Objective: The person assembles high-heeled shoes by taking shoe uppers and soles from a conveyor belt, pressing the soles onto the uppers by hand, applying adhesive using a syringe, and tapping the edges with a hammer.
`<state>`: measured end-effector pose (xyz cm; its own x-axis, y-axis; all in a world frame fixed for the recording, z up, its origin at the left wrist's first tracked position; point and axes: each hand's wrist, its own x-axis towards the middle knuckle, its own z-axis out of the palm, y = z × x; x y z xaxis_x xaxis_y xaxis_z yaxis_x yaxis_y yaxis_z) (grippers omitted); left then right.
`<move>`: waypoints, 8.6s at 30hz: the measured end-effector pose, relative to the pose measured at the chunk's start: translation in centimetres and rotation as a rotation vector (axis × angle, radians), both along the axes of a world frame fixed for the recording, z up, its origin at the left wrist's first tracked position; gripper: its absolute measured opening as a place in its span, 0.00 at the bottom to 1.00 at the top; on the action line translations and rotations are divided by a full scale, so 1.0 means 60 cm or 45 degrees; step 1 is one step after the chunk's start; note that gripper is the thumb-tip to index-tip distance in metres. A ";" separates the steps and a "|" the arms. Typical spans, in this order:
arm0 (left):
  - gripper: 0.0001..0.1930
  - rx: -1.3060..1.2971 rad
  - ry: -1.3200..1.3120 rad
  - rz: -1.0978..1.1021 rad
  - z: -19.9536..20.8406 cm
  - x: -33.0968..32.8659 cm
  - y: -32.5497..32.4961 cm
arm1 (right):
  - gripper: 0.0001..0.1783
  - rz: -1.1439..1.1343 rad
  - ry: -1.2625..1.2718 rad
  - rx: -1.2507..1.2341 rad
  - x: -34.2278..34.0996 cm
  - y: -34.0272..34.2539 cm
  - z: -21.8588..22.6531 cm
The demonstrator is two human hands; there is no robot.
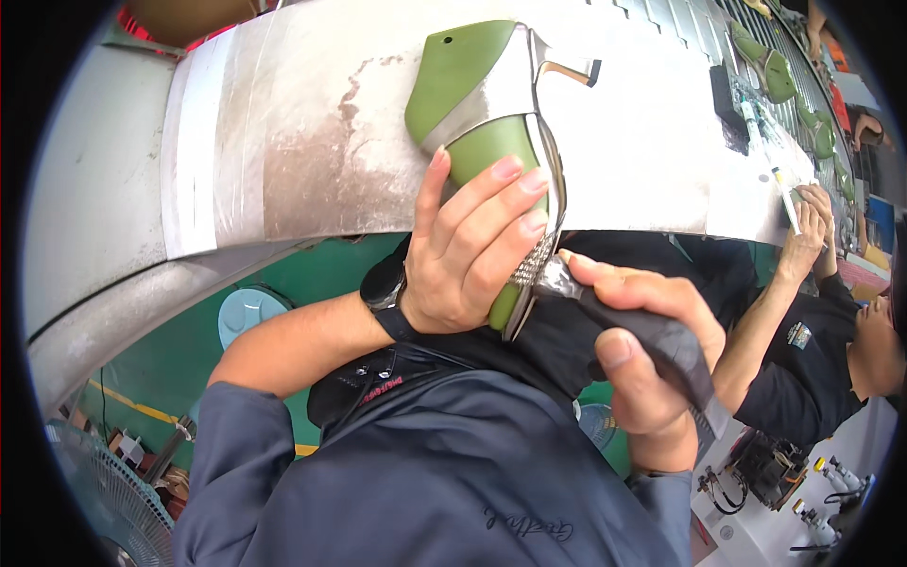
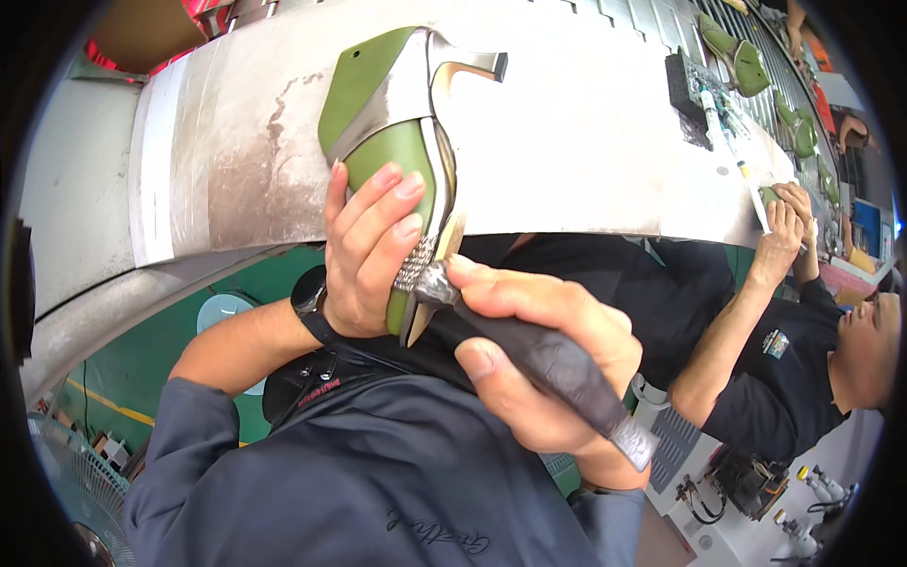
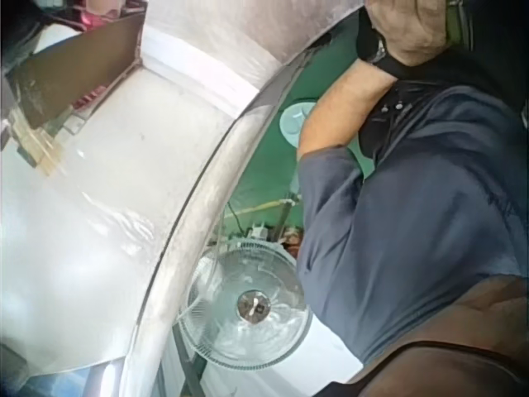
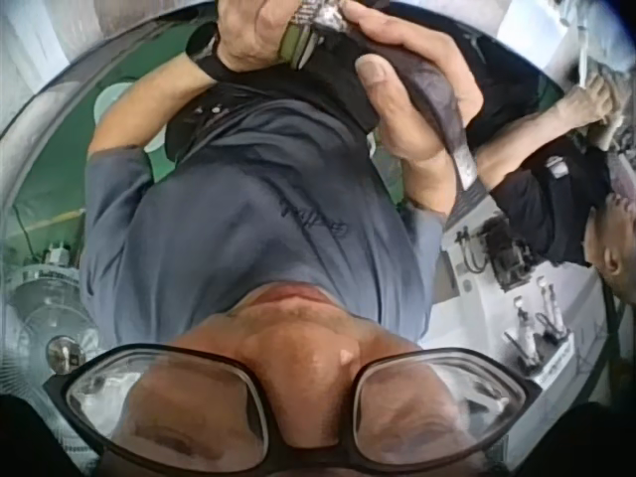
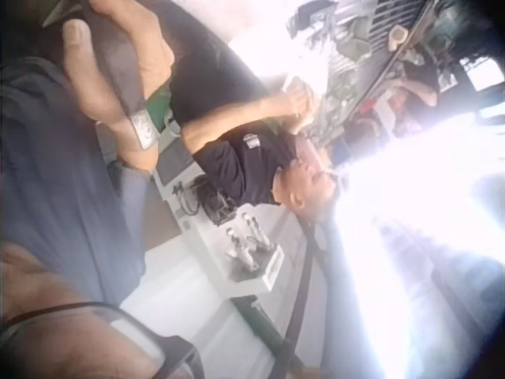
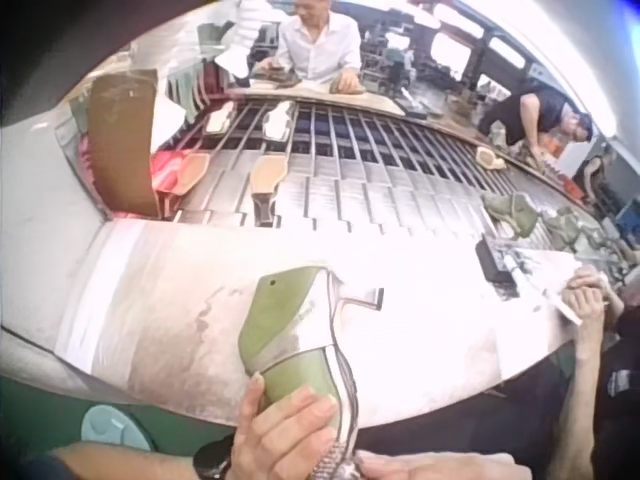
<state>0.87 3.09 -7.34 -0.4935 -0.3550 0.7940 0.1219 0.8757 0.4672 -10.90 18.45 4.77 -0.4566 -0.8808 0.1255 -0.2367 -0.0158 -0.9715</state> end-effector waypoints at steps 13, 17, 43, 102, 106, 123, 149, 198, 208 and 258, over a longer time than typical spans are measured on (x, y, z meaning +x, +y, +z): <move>0.30 -0.214 -0.065 -0.048 -0.029 0.004 -0.013 | 0.12 -0.084 -0.489 0.315 -0.119 -0.113 0.006; 0.15 -0.046 0.064 0.053 -0.038 -0.007 0.004 | 0.12 -0.117 -0.380 0.227 -0.111 -0.132 -0.012; 0.17 -0.140 0.025 0.029 -0.038 -0.001 -0.007 | 0.18 -0.282 -0.376 0.281 -0.112 -0.174 0.005; 0.14 -0.285 -0.490 0.085 0.080 0.041 -0.106 | 0.22 -0.894 -0.106 -0.418 -0.367 -0.236 -0.038; 0.11 -0.151 -0.433 0.138 0.078 0.046 -0.106 | 0.26 -0.958 0.420 -0.099 -0.513 -0.276 -0.098; 0.11 0.016 -0.750 0.289 0.094 -0.242 -0.413 | 0.18 -0.145 -0.357 0.111 -0.306 -0.329 -0.088; 0.43 0.268 -0.887 0.646 0.072 -0.518 -0.670 | 0.26 -0.375 -0.332 0.041 -0.295 -0.306 -0.082; 0.45 -0.008 -0.247 0.698 0.017 0.141 -0.107 | 0.32 -0.315 0.085 -0.514 -0.210 -0.202 -0.220; 0.44 0.058 -0.304 0.652 0.024 0.143 -0.099 | 0.34 -0.436 1.423 -0.233 -0.291 -0.129 -0.146; 0.15 1.380 -0.016 -0.845 0.296 -0.088 -0.093 | 0.16 -0.419 -1.012 -0.159 -0.060 0.091 -0.142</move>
